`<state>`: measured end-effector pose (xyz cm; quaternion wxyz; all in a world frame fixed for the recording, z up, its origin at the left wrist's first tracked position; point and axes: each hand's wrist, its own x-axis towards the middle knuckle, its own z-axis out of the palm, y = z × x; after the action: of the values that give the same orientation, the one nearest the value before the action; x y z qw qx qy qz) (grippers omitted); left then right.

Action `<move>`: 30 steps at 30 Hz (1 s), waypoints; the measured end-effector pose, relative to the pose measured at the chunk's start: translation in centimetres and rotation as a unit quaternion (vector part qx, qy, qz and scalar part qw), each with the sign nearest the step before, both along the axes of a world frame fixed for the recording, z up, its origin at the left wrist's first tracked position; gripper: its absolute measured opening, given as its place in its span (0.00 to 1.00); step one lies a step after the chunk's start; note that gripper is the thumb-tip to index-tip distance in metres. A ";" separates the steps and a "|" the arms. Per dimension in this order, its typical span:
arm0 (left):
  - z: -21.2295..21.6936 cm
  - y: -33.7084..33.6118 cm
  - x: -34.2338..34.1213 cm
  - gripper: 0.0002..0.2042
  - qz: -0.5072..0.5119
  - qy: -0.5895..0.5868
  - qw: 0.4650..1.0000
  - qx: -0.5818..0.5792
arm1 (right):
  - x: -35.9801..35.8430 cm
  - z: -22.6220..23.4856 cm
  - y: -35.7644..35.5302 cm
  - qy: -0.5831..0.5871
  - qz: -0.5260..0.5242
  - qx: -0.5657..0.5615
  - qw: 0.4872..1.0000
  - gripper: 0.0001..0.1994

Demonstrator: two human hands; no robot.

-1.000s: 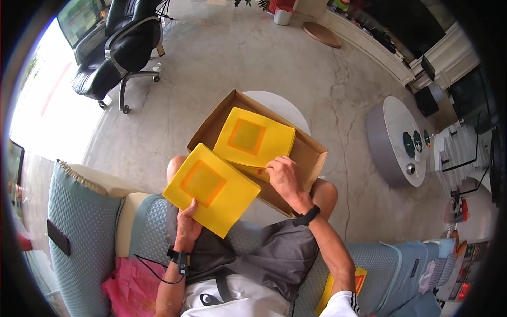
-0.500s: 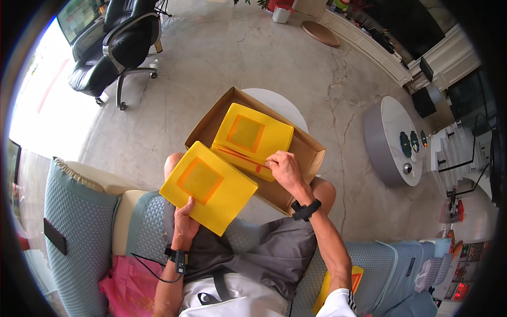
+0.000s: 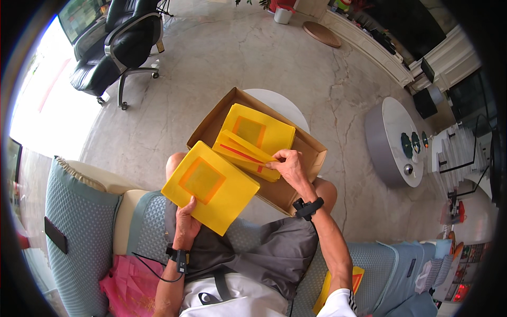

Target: The person is sorting through stacks of yellow joss paper from a cardboard box while sitting on a sofa.

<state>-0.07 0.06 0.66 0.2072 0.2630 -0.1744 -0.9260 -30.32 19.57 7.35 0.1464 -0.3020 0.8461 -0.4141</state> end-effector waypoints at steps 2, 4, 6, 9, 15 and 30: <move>0.5 0.1 -0.1 0.19 0.006 -0.002 1.000 -0.017 | -0.1 0.0 0.0 0.003 0.004 0.028 1.000 0.15; 0.4 0.1 -0.1 0.19 0.005 -0.006 1.000 -0.018 | -0.1 -0.2 0.0 0.007 0.006 0.030 1.000 0.16; 0.3 0.1 -0.1 0.19 0.005 -0.010 1.000 -0.018 | -0.2 -0.6 0.0 0.011 0.007 0.032 0.999 0.17; 0.0 0.0 0.0 0.19 0.005 -0.006 1.000 -0.014 | -0.3 -0.9 -0.1 0.018 0.008 0.033 0.999 0.19; -0.2 0.0 0.0 0.20 0.014 -0.008 1.000 -0.009 | -0.2 -0.1 -0.5 -0.057 0.017 0.008 0.998 0.17; 0.3 0.1 -0.1 0.22 0.020 0.008 1.000 -0.001 | -0.6 -0.6 -0.9 -0.099 -0.019 -0.042 0.994 0.11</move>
<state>-0.20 0.18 0.95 0.2273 0.2589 -0.1687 -0.9235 -30.87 18.67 6.78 0.2089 -0.2498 0.8147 -0.4799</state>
